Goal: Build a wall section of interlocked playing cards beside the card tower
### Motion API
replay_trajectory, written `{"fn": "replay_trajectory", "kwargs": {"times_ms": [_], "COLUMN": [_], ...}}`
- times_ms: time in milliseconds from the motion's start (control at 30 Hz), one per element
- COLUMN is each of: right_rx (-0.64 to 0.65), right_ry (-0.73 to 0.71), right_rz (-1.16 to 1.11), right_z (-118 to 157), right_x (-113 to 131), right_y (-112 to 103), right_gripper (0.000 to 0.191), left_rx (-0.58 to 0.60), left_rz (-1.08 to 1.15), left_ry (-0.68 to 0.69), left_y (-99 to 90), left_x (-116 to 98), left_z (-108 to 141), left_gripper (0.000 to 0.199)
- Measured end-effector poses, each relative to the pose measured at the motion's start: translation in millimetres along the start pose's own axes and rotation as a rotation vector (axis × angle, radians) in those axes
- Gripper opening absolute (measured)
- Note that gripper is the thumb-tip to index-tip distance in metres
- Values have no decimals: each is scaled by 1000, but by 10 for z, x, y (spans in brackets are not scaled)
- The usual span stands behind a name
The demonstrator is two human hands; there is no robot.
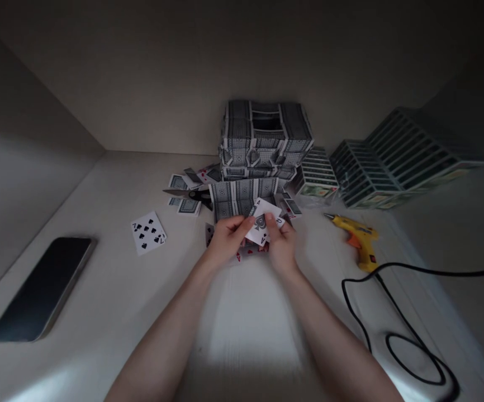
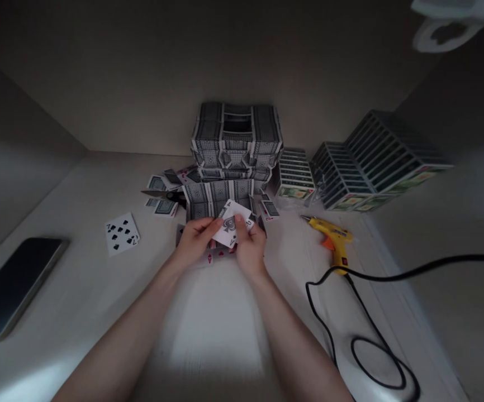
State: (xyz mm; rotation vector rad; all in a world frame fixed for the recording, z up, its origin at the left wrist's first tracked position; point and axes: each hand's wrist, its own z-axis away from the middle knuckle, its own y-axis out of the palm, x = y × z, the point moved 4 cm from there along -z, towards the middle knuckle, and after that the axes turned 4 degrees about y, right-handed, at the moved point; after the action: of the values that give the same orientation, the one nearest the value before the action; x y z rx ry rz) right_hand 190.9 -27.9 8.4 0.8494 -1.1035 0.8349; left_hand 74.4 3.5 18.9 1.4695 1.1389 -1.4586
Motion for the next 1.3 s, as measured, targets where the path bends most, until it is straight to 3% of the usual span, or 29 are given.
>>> {"fn": "replay_trajectory", "kwargs": {"times_ms": [200,500,933,1300], "right_rx": [47,48,92,65], "right_ry": [-25,-10,0,-20], "right_rz": [36,76,23,41], "right_z": [-11,8,6,-30], "right_x": [-43,-14,-21,-38], "right_y": [-6,-11,20,-17], "right_gripper": [40,40,40,39], "left_rx": [5,-26,-2,13], "left_rz": [119,-91,-44,24], "left_ry": [-44,8,-72,-31], "left_y": [-16,-32,-3,-25], "left_x": [21,37,37,38], "left_z": [-17,-31,-2,-1], "left_gripper": [40,40,49,44]}}
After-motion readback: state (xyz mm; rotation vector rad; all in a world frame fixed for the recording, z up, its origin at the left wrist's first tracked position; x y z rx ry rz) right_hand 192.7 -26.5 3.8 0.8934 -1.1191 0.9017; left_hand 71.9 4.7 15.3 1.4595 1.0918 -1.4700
